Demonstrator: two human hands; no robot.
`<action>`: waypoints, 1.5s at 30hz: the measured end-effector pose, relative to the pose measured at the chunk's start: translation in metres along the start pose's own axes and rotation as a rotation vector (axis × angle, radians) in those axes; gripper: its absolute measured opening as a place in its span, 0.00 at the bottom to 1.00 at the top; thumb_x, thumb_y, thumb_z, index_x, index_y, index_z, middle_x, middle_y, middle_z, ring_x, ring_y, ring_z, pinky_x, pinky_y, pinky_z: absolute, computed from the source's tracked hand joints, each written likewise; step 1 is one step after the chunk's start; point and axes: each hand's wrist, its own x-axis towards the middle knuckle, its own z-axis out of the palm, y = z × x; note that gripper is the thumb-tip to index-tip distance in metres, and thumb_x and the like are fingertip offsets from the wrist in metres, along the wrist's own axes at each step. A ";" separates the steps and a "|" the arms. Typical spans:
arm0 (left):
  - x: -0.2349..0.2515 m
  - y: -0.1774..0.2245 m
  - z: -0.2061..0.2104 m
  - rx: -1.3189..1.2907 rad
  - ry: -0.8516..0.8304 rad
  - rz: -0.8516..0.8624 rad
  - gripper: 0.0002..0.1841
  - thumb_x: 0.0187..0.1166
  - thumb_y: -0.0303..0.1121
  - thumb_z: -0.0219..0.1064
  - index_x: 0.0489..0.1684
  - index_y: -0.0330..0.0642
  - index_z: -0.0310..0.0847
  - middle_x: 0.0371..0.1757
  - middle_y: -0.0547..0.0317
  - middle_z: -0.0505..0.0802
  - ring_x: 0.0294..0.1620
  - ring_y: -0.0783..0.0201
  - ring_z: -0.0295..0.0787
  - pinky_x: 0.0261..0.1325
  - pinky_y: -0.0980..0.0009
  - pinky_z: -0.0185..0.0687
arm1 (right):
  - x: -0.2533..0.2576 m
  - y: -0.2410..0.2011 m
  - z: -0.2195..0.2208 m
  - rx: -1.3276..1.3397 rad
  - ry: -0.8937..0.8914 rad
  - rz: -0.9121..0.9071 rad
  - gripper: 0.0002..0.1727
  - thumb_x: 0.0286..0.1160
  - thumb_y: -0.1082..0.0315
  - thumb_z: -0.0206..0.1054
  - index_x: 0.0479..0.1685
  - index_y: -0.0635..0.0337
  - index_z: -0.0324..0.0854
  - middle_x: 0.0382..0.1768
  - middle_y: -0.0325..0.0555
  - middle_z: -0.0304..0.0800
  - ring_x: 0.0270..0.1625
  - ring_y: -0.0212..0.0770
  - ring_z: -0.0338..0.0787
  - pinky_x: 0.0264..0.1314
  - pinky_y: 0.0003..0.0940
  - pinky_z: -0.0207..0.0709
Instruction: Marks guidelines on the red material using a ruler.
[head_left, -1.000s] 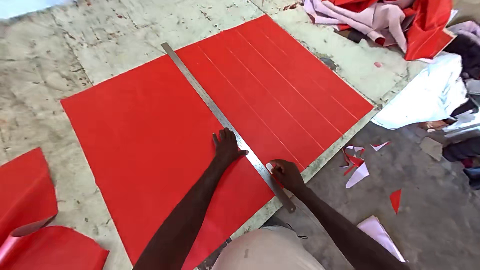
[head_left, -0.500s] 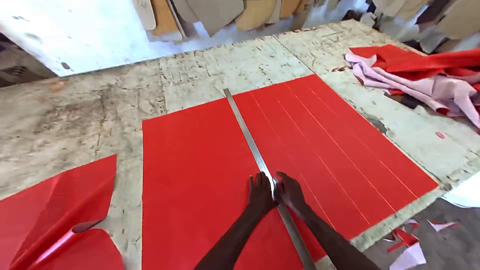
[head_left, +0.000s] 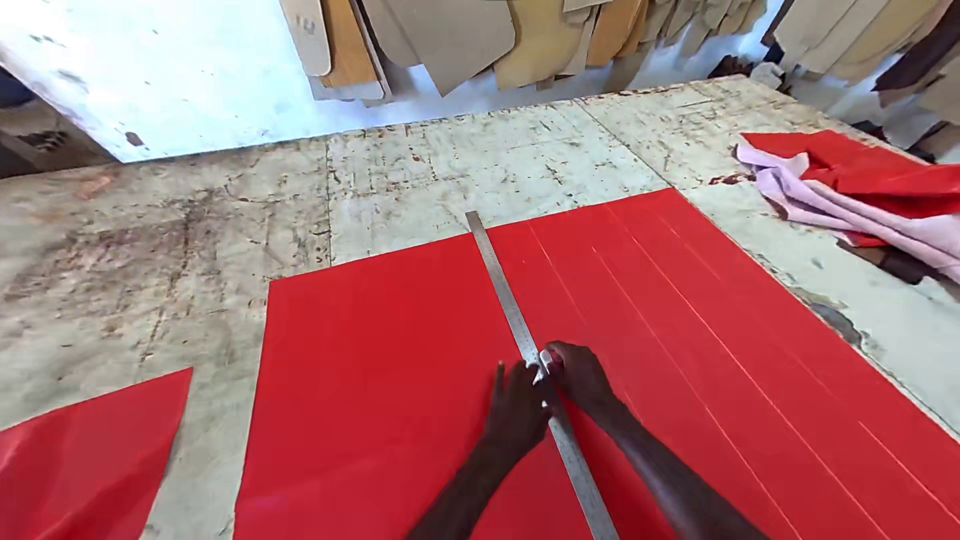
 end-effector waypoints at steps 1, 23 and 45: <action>0.014 -0.014 -0.005 0.010 0.007 0.002 0.31 0.85 0.57 0.59 0.77 0.46 0.80 0.88 0.54 0.74 0.95 0.50 0.53 0.95 0.36 0.30 | 0.001 -0.001 0.001 0.014 0.011 0.012 0.15 0.79 0.68 0.67 0.62 0.58 0.87 0.40 0.53 0.93 0.43 0.53 0.93 0.51 0.58 0.86; 0.032 -0.027 0.009 0.036 0.119 0.108 0.42 0.64 0.65 0.75 0.68 0.35 0.84 0.79 0.45 0.82 0.86 0.46 0.70 0.92 0.41 0.49 | 0.394 -0.058 0.011 -0.170 0.110 -0.132 0.21 0.65 0.72 0.72 0.61 0.66 0.83 0.51 0.66 0.90 0.57 0.66 0.90 0.58 0.68 0.82; 0.020 -0.008 -0.003 0.279 -0.137 0.019 0.59 0.66 0.74 0.68 0.89 0.31 0.60 0.94 0.39 0.58 0.98 0.44 0.41 0.92 0.29 0.25 | -0.424 0.012 -0.040 0.073 -0.298 0.271 0.15 0.81 0.69 0.62 0.59 0.60 0.91 0.54 0.58 0.94 0.57 0.59 0.93 0.63 0.63 0.82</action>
